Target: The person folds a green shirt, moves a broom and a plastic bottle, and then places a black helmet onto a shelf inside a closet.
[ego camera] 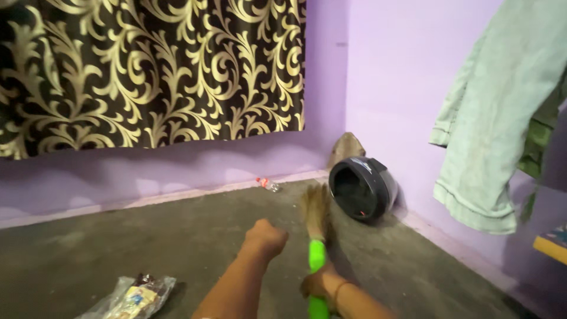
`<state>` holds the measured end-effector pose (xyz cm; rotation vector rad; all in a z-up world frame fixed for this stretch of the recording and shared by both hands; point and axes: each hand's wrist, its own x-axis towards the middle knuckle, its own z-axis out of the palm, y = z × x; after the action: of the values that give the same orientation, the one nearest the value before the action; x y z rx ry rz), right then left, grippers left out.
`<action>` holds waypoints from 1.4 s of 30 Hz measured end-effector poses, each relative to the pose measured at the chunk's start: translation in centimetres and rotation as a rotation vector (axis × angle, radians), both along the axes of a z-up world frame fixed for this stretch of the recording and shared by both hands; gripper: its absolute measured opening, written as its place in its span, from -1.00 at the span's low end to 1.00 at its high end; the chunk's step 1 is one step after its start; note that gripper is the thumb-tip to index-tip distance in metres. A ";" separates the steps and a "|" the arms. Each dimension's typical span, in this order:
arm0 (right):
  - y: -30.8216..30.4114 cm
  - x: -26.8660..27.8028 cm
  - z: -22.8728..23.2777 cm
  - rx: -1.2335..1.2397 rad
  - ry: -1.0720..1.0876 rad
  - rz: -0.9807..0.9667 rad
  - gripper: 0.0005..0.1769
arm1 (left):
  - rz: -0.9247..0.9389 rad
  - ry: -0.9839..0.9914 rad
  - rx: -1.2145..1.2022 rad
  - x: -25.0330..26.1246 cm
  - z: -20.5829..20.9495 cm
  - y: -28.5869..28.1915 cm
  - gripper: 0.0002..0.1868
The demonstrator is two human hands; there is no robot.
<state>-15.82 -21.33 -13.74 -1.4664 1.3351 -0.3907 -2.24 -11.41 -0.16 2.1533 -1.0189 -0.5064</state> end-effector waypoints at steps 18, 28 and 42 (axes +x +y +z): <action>3.4 0.1 11.3 -0.119 -0.175 0.263 -0.03 | 0.140 0.092 -0.085 3.9 -3.9 2.3 -0.51; -1.8 -1.9 7.0 0.081 0.055 -0.025 -0.76 | 0.072 -0.044 0.046 3.9 -1.9 3.1 -0.57; 1.2 2.0 9.4 0.086 -0.099 0.305 -0.22 | 0.066 -0.193 0.083 6.0 -0.6 2.7 -0.62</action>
<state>-13.79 -20.15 -4.34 -1.5291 1.0175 -0.2010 3.74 -8.69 -0.74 2.3373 -1.0419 -0.3189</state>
